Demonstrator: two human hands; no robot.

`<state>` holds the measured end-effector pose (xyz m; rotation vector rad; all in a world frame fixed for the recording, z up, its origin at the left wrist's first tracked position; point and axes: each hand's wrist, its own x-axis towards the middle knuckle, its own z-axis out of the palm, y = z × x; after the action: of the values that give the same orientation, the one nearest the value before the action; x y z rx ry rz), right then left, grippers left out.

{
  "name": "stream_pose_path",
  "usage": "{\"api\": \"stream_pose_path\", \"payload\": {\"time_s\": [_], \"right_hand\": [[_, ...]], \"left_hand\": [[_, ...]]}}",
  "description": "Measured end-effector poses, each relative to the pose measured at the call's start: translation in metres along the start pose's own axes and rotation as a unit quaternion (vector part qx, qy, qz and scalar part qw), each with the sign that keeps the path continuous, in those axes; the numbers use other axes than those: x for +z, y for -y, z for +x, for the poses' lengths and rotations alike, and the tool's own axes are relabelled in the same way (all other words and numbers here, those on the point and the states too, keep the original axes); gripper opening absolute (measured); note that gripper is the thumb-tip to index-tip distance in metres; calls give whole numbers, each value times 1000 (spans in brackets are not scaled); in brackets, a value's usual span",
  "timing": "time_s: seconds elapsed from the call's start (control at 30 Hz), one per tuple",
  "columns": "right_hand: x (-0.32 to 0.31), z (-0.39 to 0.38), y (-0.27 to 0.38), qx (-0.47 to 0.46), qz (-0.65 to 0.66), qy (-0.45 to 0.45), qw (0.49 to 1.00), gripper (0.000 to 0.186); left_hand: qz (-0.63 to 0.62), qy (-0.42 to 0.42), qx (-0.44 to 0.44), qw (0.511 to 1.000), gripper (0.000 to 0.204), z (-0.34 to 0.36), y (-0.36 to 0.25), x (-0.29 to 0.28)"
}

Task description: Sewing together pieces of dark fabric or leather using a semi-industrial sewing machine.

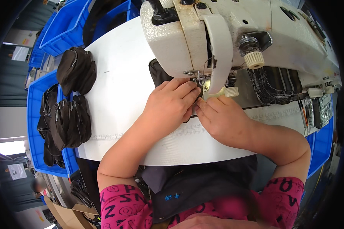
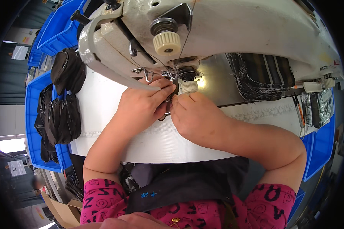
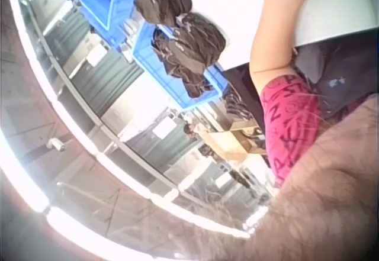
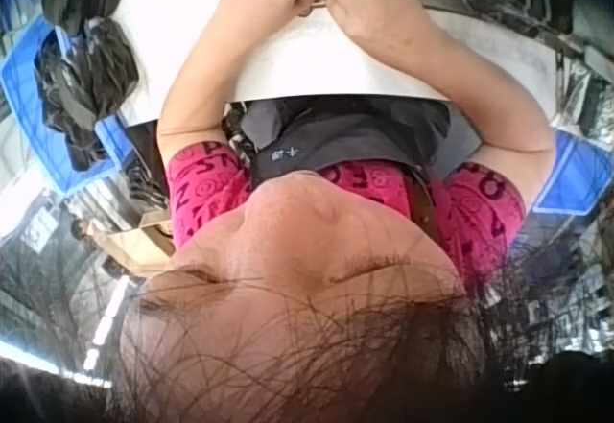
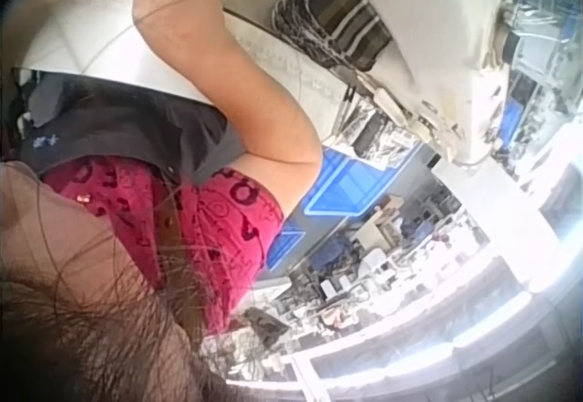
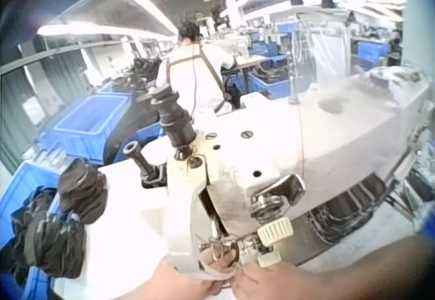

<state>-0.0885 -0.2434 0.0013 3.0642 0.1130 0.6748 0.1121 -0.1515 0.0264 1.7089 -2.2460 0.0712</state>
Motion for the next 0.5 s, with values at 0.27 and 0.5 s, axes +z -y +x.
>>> {"api": "stream_pose_path", "payload": {"time_s": [0.27, 0.5], "right_hand": [[2, 0, 0, 6, -6, -10, 1000, 20], [-1, 1, -1, 12, -1, 9, 1000, 22]], "left_hand": [[1, 0, 4, 1000, 42, 2, 1, 3], [4, -11, -15, 1000, 39, 1, -3, 4]]}}
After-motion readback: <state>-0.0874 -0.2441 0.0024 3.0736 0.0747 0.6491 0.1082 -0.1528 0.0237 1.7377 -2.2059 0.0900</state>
